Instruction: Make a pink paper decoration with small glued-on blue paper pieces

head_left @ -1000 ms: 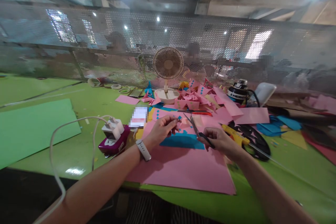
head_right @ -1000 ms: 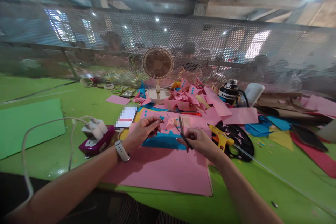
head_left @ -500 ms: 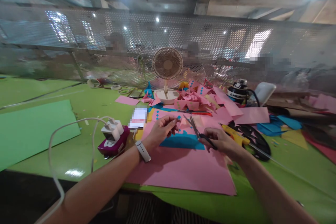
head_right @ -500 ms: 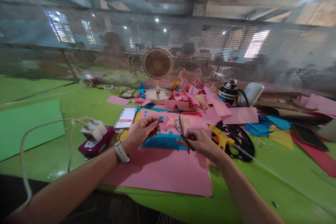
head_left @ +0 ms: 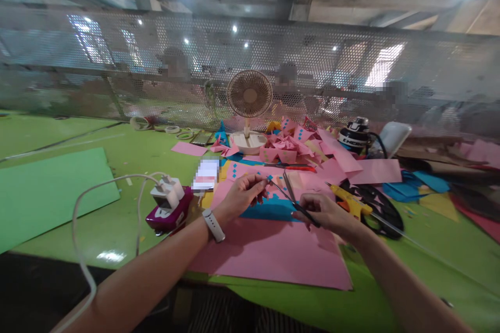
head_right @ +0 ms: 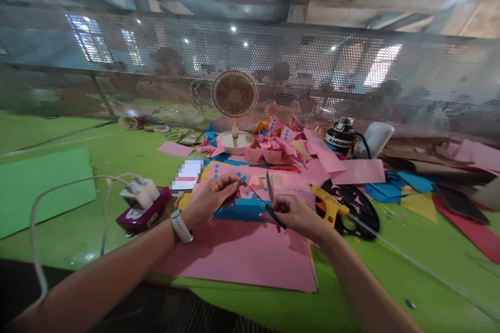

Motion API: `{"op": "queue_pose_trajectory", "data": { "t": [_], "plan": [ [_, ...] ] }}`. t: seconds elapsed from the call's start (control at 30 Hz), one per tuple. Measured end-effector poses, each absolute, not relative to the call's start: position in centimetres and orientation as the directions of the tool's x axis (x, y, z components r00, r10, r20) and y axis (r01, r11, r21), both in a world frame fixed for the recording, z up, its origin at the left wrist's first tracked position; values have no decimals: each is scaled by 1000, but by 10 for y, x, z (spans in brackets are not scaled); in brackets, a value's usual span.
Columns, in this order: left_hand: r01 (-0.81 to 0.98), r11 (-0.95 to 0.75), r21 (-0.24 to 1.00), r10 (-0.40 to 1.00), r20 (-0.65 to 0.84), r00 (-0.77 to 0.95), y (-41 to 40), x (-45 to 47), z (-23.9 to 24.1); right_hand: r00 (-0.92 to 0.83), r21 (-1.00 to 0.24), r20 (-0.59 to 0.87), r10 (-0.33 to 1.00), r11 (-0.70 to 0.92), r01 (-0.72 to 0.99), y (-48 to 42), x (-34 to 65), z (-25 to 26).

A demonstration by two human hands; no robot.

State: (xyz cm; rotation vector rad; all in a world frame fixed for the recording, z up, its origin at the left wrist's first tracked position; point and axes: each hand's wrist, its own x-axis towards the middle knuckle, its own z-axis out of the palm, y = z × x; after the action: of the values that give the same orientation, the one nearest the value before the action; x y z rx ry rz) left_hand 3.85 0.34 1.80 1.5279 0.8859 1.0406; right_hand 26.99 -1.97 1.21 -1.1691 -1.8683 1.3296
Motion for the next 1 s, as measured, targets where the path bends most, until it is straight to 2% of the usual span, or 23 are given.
{"op": "queue_pose_trajectory", "data": {
  "t": [0.47, 1.0],
  "plan": [
    [37, -210, 977, 918, 184, 352, 1, 39, 20, -442, -942, -60, 895, 96, 322, -21, 269, 12],
    [4, -176, 984, 922, 164, 352, 2, 39, 19, -443, -941, -22, 896, 131, 312, -18, 270, 8]
  ]
}}
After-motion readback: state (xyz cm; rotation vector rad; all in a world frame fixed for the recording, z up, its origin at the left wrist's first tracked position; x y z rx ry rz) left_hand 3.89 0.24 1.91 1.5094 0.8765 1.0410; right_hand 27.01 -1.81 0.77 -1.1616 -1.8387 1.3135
